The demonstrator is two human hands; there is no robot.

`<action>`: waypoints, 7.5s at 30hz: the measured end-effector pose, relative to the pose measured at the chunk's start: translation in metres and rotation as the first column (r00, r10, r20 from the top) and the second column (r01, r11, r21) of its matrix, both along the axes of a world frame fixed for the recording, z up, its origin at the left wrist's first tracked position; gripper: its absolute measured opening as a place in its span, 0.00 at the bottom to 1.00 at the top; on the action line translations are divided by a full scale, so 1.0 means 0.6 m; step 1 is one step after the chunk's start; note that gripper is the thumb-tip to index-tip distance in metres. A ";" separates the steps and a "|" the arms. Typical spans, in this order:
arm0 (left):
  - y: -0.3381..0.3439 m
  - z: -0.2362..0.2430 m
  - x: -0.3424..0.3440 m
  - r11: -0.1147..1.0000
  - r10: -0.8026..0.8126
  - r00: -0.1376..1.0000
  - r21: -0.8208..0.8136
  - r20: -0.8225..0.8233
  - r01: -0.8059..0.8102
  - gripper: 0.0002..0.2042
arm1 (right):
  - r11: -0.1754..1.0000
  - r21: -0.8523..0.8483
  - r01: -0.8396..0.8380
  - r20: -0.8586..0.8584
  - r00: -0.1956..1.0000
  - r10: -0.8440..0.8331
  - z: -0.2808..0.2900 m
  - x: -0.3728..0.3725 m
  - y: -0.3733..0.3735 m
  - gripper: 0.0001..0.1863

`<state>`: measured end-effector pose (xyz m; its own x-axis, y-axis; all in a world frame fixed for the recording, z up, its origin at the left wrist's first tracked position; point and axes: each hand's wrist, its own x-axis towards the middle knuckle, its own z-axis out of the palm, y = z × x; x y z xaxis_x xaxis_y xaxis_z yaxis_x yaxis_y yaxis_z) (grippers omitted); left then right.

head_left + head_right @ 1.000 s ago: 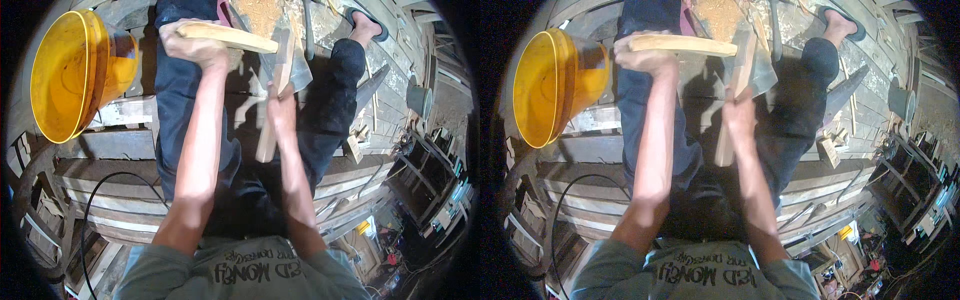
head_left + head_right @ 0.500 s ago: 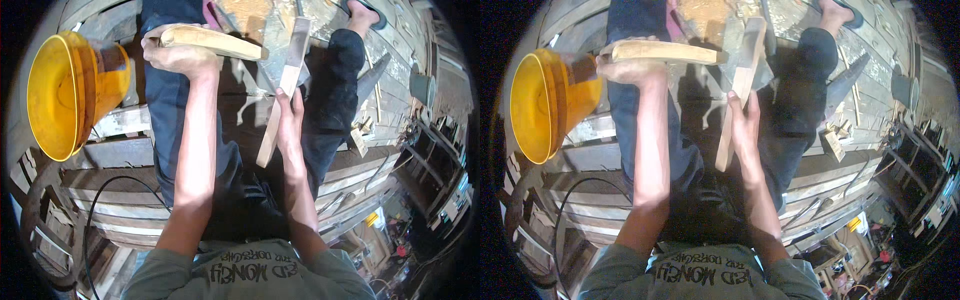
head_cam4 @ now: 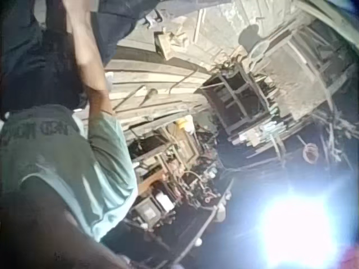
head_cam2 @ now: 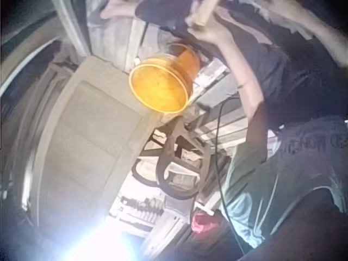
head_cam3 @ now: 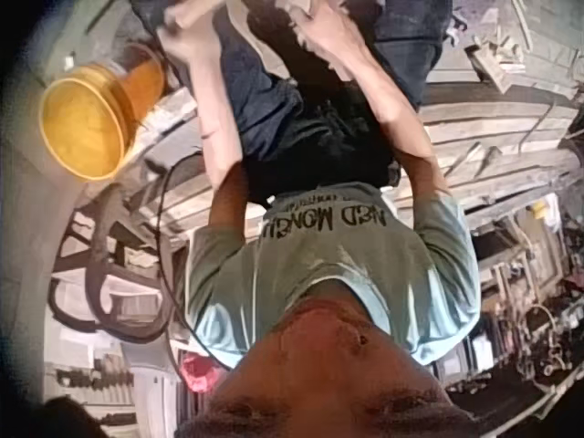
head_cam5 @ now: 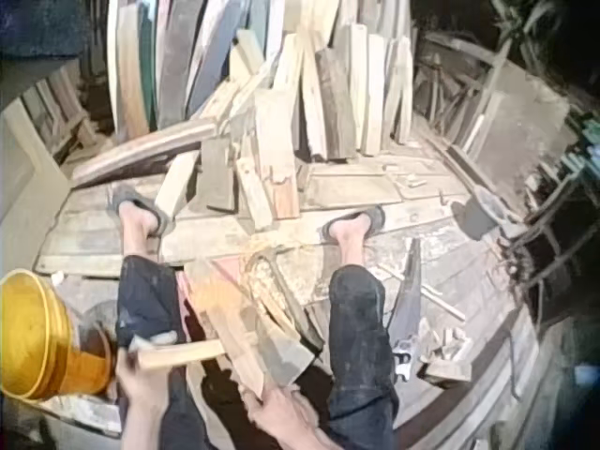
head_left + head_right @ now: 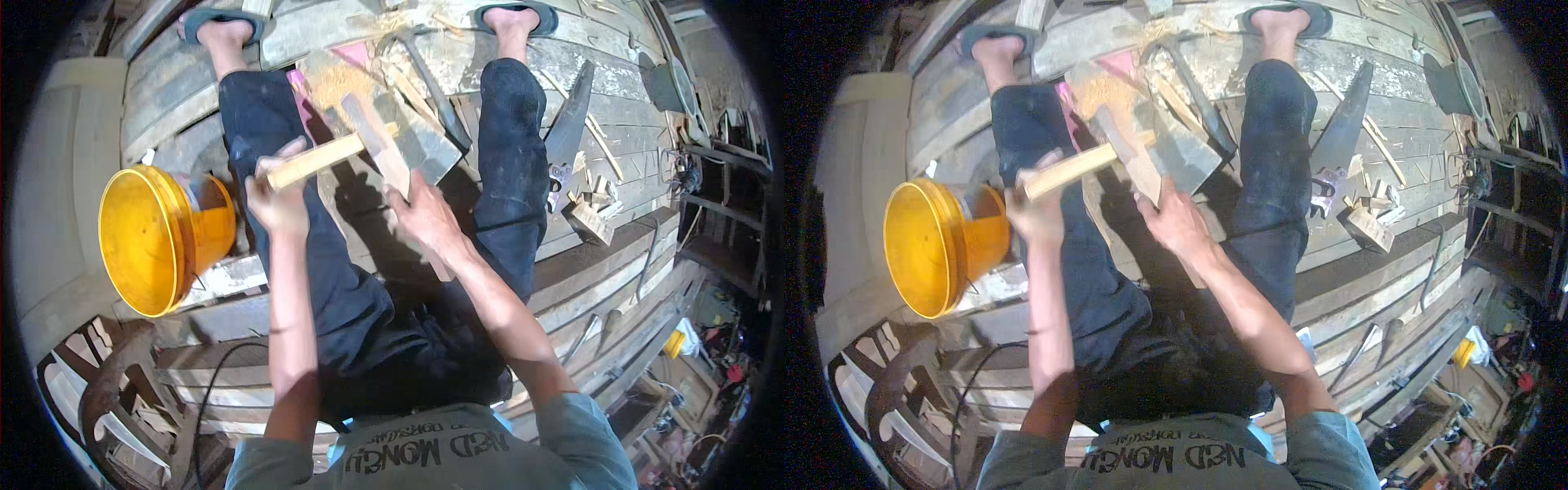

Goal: Shaping a piece of wood using a hammer and chisel while seated on a workshop floor.

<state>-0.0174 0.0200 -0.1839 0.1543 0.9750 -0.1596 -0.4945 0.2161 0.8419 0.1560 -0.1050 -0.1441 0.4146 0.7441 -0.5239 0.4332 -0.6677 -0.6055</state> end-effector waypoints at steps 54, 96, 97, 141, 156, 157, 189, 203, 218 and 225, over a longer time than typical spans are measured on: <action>-0.032 -0.161 0.119 0.714 -0.693 0.458 -0.620 -0.557 0.325 0.27 | 0.973 -0.030 -0.231 0.401 0.888 0.223 -0.063 0.183 0.021 0.24; -0.019 -0.107 0.130 0.989 -0.123 0.246 -0.098 -0.961 0.109 0.26 | 0.997 -0.031 -0.068 0.348 0.935 0.074 -0.037 0.172 0.037 0.28; -0.010 -0.100 0.140 0.980 -0.184 0.269 -0.155 -0.945 0.126 0.22 | 1.000 0.009 -0.015 0.315 0.949 0.011 -0.045 0.173 0.036 0.29; -0.026 -0.110 0.132 0.987 -0.143 0.309 -0.112 -0.940 0.114 0.22 | 0.971 -0.004 -0.241 0.467 0.858 0.215 -0.075 0.120 0.021 0.24; -0.015 -0.118 0.139 0.982 -0.146 0.350 -0.094 -0.925 0.164 0.24 | 0.998 0.059 0.020 0.256 0.966 -0.034 -0.062 0.151 0.026 0.22; -0.008 -0.115 0.142 0.982 -0.188 0.354 -0.163 -0.916 0.100 0.24 | 0.999 0.017 -0.047 0.278 0.960 0.040 -0.062 0.138 0.020 0.23; -0.019 -0.164 0.114 0.983 -0.099 0.289 -0.049 -0.952 0.176 0.20 | 0.988 -0.055 -0.144 0.273 0.950 0.153 -0.068 0.147 0.042 0.27; -0.025 -0.119 0.118 0.991 -0.133 0.377 -0.132 -0.916 0.027 0.28 | 0.853 -0.105 -0.511 0.383 0.771 0.509 -0.072 0.084 -0.017 0.24; -0.032 -0.145 0.123 0.973 -0.163 0.298 -0.103 -0.941 0.208 0.18 | 0.927 -0.059 -0.369 0.425 0.831 0.358 -0.073 0.122 -0.022 0.26; -0.032 -0.145 0.136 0.965 -0.211 0.275 -0.155 -0.938 0.212 0.22 | 0.994 -0.031 -0.104 0.330 0.938 0.108 -0.058 0.164 -0.004 0.27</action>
<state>0.0640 0.0006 -0.2707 0.0993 0.9332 -0.3454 0.6996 0.1813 0.6912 0.2545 -0.1075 -0.1790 0.4849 0.7872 -0.3811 0.6761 -0.6138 -0.4076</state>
